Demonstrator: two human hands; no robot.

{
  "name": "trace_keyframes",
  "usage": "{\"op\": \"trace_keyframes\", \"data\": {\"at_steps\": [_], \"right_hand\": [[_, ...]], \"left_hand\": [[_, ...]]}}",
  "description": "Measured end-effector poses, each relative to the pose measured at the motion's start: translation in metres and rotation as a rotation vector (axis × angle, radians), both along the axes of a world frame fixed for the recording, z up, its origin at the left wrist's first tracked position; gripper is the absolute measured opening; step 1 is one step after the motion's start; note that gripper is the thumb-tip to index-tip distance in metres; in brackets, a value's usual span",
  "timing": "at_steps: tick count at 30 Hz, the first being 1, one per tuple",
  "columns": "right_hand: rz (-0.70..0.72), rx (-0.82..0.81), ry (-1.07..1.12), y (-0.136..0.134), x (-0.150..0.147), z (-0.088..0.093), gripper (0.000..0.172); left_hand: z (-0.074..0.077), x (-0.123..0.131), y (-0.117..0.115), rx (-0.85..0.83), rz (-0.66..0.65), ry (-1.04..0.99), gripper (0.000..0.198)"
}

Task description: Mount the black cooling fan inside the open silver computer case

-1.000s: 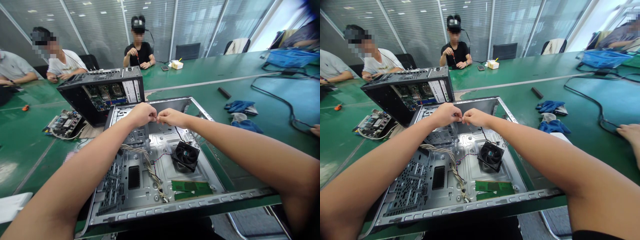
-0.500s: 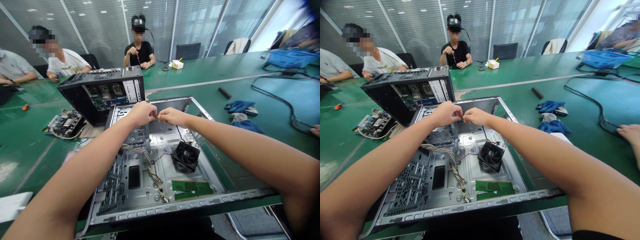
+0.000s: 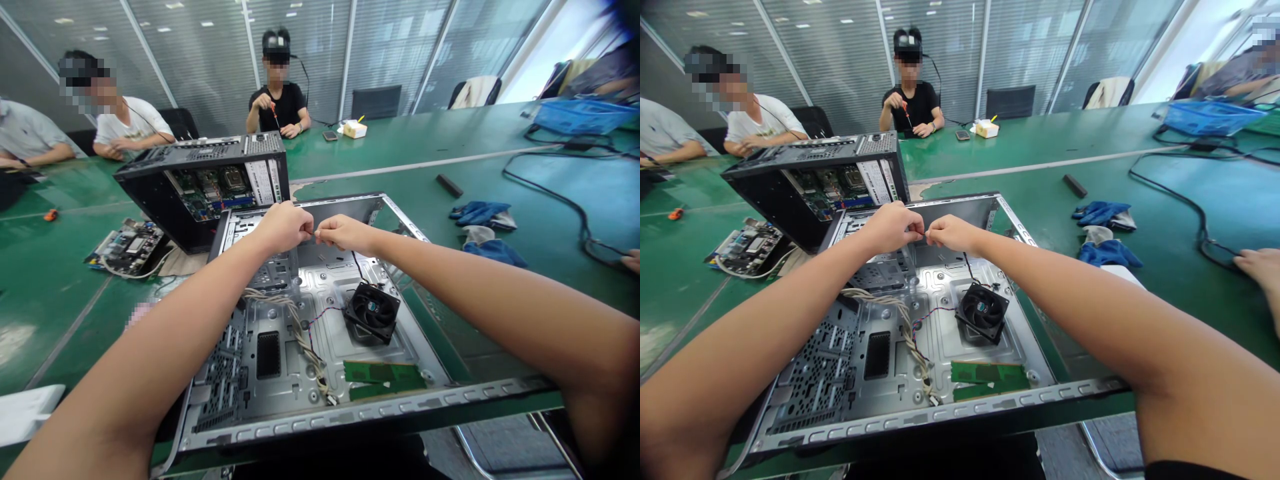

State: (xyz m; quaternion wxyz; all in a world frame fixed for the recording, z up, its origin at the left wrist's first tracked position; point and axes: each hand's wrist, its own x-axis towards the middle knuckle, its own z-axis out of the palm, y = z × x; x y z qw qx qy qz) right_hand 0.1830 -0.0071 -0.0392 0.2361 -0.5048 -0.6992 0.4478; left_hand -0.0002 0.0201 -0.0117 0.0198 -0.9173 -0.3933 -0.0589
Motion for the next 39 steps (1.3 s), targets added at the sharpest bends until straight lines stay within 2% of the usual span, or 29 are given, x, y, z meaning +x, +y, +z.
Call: {"op": "trace_keyframes", "data": {"at_steps": [13, 28, 35, 39], "right_hand": [[0.001, -0.045, 0.004, -0.0018, -0.0017, 0.0031, 0.024], [0.037, 0.112, -0.050, 0.0051, 0.0024, -0.0047, 0.016], [0.008, 0.066, -0.024, 0.0029, -0.0001, -0.0022, 0.014], [-0.011, -0.017, 0.048, -0.0002, -0.0015, -0.0010, 0.018]], "left_hand": [[0.0055, 0.0033, -0.0039, -0.081, 0.126, -0.021, 0.015], [0.0054, 0.0037, -0.0047, -0.026, 0.078, 0.013, 0.012], [0.0050, 0.0035, -0.0030, -0.063, 0.066, -0.022, 0.012], [0.0050, 0.0030, -0.0027, -0.092, 0.061, -0.043, 0.011]]}}
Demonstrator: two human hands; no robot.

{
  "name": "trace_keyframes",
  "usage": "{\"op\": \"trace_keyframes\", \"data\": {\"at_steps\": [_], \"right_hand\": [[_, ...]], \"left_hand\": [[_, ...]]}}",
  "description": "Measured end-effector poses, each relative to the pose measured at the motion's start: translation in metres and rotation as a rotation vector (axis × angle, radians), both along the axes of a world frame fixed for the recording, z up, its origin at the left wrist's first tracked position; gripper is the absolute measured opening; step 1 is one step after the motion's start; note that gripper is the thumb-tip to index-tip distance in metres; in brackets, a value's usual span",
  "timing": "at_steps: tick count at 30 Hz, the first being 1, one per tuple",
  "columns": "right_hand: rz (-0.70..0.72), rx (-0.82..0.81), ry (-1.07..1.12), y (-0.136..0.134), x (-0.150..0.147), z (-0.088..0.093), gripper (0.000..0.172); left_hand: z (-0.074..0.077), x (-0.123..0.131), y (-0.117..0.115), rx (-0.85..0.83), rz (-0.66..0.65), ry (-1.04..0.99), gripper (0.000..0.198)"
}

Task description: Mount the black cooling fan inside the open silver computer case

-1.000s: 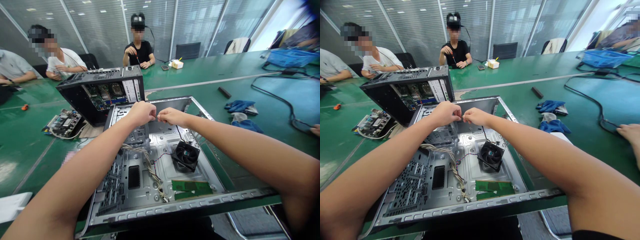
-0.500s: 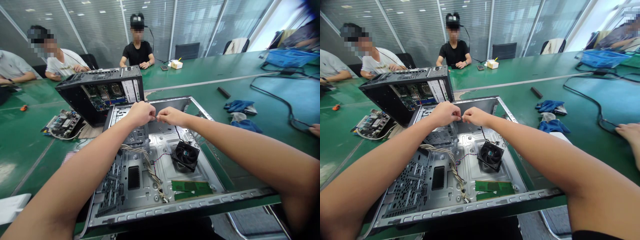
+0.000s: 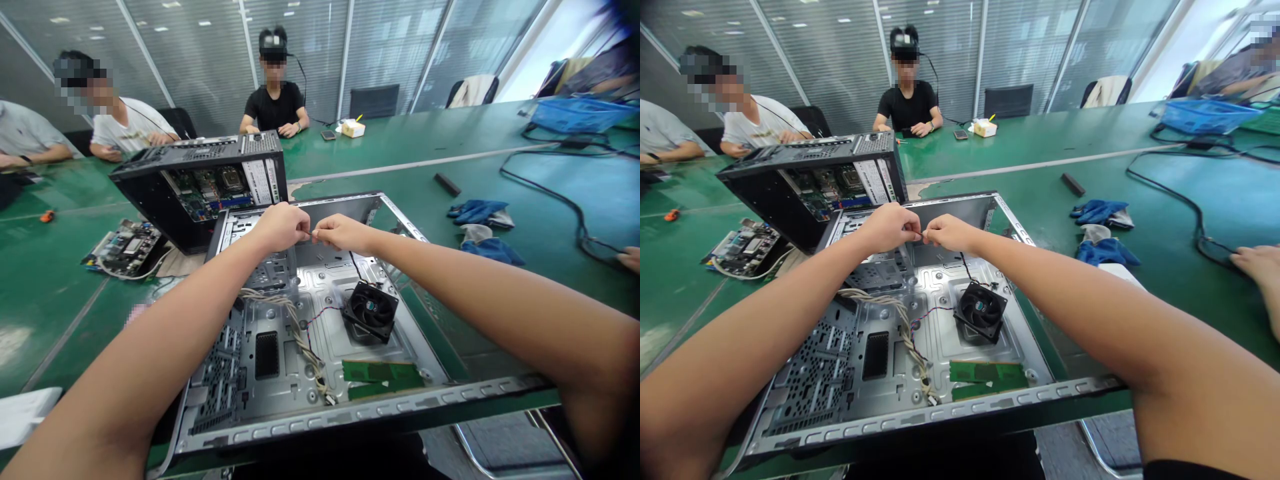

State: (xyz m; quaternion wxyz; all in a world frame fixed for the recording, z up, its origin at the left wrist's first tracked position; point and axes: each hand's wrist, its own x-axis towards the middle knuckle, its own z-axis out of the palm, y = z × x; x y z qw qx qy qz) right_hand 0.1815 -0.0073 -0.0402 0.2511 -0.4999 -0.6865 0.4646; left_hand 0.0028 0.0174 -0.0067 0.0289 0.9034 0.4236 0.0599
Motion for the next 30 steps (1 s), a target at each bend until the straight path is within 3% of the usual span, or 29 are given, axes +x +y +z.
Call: {"op": "trace_keyframes", "data": {"at_steps": [4, 18, 30], "right_hand": [[-0.011, -0.036, 0.039, -0.0005, -0.0002, -0.0005, 0.021], [-0.029, 0.123, -0.066, 0.0019, -0.0016, -0.0026, 0.013], [-0.040, 0.110, -0.058, 0.0038, -0.0017, -0.0069, 0.014]], "left_hand": [[-0.0011, -0.0002, 0.0005, 0.004, -0.019, 0.000, 0.012], [-0.0024, -0.0013, 0.0013, 0.111, -0.105, 0.058, 0.012], [0.0002, 0.0002, 0.0005, 0.051, -0.065, 0.046, 0.012]]}}
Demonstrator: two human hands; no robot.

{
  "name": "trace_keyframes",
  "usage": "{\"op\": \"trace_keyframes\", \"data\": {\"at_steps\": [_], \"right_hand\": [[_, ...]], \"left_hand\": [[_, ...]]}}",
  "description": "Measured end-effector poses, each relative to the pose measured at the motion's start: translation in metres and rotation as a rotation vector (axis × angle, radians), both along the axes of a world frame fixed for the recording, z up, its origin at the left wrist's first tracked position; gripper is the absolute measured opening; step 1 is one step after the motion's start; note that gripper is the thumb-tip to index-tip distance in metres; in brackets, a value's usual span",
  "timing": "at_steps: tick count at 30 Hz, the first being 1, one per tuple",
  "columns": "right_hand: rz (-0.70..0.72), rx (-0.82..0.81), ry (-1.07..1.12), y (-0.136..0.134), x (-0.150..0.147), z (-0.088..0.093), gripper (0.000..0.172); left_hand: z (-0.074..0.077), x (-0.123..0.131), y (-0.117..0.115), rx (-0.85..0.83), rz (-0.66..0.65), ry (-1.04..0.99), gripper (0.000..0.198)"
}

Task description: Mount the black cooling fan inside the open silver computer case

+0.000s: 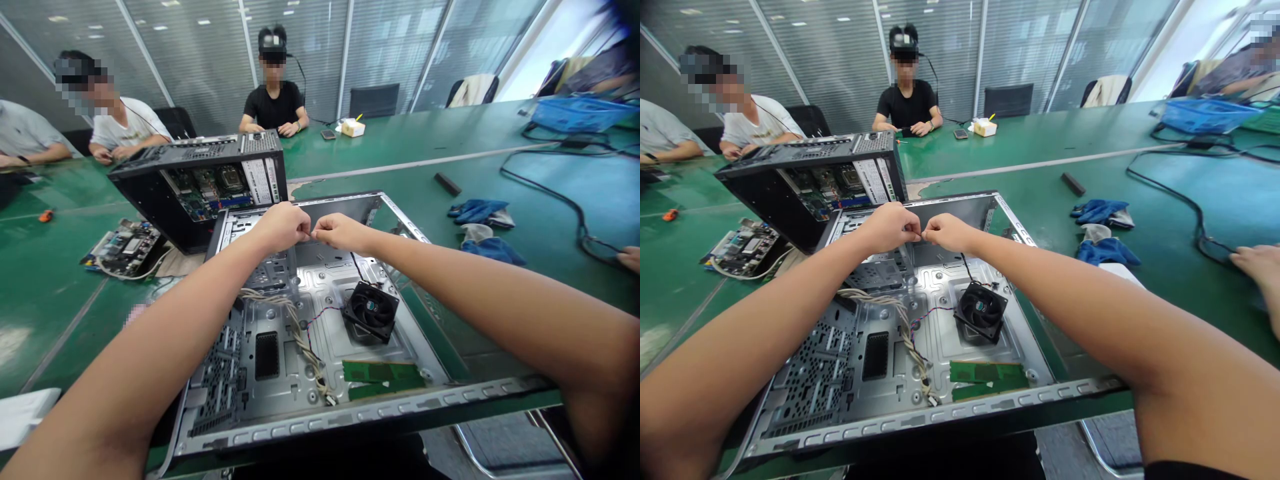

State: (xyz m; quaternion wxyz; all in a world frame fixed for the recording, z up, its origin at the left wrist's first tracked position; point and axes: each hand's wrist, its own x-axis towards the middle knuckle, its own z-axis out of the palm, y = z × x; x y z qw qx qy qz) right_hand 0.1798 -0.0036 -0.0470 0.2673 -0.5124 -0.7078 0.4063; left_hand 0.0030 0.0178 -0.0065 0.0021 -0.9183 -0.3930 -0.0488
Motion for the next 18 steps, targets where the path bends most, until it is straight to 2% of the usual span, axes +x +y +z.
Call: {"op": "trace_keyframes", "data": {"at_steps": [13, 18], "right_hand": [[0.009, 0.020, 0.000, -0.0006, 0.0007, 0.0027, 0.011], [0.006, 0.017, -0.012, -0.0007, -0.0005, 0.0019, 0.012]], "left_hand": [[-0.0019, 0.0006, 0.0010, 0.037, -0.001, 0.021, 0.014], [-0.0003, 0.0014, -0.0001, -0.002, 0.023, 0.010, 0.014]]}}
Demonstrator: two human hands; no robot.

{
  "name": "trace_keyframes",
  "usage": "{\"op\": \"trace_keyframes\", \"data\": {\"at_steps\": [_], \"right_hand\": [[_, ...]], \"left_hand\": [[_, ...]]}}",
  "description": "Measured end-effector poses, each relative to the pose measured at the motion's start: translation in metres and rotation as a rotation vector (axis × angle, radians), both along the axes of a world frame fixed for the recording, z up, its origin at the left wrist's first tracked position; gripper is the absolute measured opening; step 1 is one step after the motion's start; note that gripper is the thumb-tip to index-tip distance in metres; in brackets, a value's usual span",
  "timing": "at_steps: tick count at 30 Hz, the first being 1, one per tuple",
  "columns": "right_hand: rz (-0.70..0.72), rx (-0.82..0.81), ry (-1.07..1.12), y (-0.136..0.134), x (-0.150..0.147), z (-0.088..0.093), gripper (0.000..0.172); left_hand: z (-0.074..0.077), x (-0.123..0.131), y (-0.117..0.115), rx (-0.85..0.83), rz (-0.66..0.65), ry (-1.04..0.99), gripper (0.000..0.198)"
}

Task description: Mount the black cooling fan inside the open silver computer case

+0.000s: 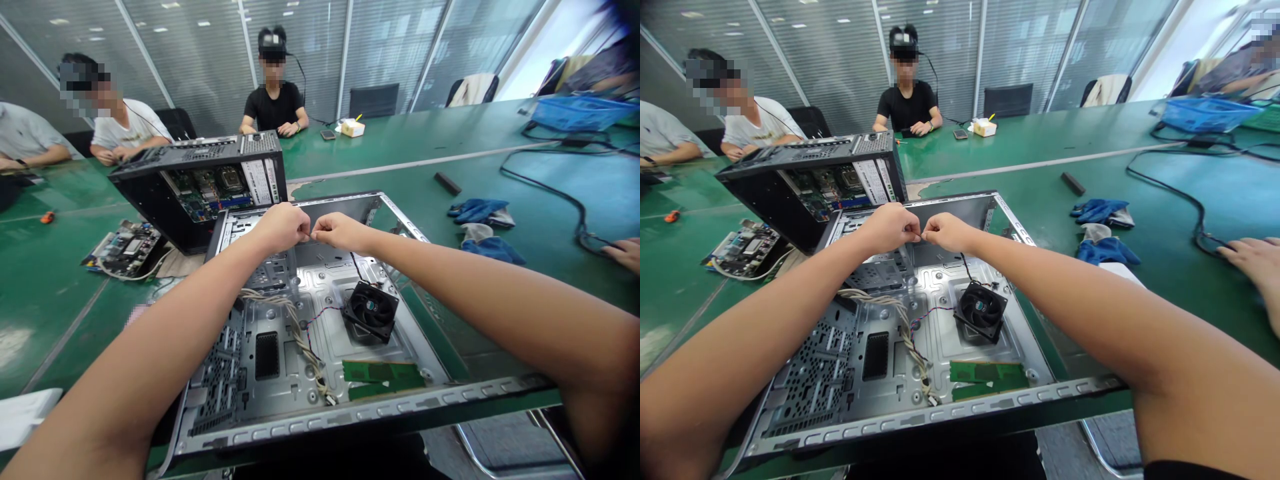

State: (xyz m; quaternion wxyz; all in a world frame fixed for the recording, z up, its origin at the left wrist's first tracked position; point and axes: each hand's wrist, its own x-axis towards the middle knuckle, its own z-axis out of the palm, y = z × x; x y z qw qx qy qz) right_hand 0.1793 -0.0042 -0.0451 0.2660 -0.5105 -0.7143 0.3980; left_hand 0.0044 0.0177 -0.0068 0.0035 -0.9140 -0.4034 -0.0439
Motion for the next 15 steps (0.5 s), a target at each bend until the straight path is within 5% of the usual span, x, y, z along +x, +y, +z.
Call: {"op": "trace_keyframes", "data": {"at_steps": [15], "right_hand": [[-0.010, -0.033, -0.001, 0.0001, -0.0016, 0.0011, 0.015]], "left_hand": [[-0.0008, 0.0001, 0.0039, -0.052, 0.034, -0.005, 0.012]]}}
